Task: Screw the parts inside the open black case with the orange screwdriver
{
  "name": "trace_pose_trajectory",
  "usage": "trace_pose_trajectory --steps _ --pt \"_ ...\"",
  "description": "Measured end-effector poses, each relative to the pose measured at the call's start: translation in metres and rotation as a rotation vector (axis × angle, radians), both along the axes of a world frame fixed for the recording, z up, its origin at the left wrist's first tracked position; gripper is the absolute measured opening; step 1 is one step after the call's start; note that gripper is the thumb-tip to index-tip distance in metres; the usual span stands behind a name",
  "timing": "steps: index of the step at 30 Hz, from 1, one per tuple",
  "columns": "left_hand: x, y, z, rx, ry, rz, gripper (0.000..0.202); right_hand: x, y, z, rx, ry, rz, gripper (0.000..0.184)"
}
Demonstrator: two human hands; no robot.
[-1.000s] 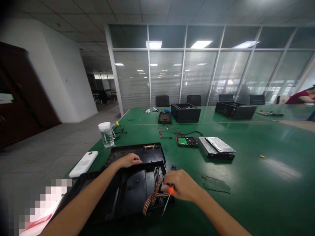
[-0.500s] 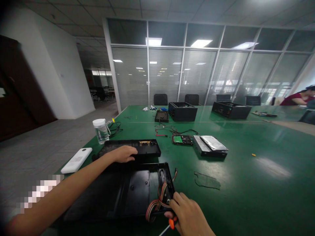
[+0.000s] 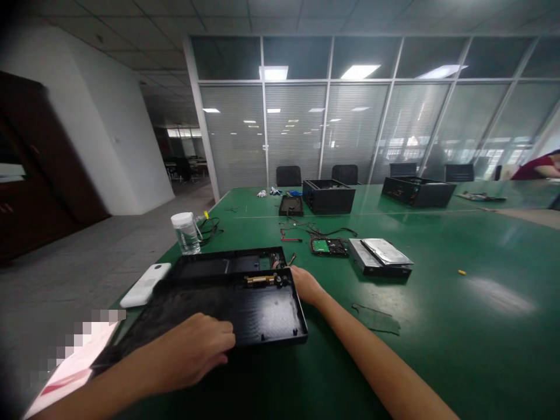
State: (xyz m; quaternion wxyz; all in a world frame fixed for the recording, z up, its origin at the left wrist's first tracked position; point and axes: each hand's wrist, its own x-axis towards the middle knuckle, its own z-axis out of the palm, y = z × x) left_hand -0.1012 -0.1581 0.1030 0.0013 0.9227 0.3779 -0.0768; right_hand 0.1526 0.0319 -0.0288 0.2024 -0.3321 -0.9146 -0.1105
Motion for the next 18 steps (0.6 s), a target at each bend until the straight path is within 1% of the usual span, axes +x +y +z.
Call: trace_pose_trajectory --steps 2,4,5,7,9,10,12,14,15,16,18 --pt "-0.001 -0.005 -0.016 -0.029 0.007 0.013 0.005 0.013 0.004 -0.002 0.1 -0.074 0.014 0.046" --pt "-0.002 -0.006 -0.032 -0.057 0.007 0.016 0.007 0.035 0.006 -0.006 0.153 -0.105 -0.075 0.049" --pt "-0.003 -0.005 -0.039 -0.071 0.007 0.016 0.007 0.047 0.006 -0.008 0.161 -0.112 -0.132 0.045" --pt "-0.005 0.002 -0.053 -0.093 0.02 0.025 0.007 0.071 0.004 -0.012 0.144 -0.109 -0.23 0.033" --pt "-0.004 0.014 -0.064 -0.103 0.058 0.055 0.008 0.088 0.0 -0.013 0.098 -0.097 -0.278 0.022" --pt "-0.002 0.022 -0.067 -0.116 0.082 0.065 0.013 0.092 -0.003 -0.012 0.063 -0.095 -0.28 0.02" --pt "0.006 0.044 -0.069 -0.145 0.104 0.059 0.029 0.091 -0.007 -0.006 -0.021 -0.094 -0.276 0.022" --pt "0.018 0.07 -0.068 -0.124 0.064 0.023 0.044 0.08 -0.011 0.002 -0.096 -0.085 -0.283 0.025" --pt "0.025 0.084 -0.068 -0.045 0.02 0.018 0.044 0.073 -0.012 0.007 -0.121 -0.073 -0.289 0.026" --pt "0.032 0.098 -0.069 0.054 -0.028 -0.001 0.039 0.065 -0.013 0.011 -0.135 -0.053 -0.296 0.028" --pt "0.044 0.121 -0.076 0.228 -0.123 -0.118 0.03 0.052 -0.014 0.017 -0.144 0.009 -0.301 0.031"
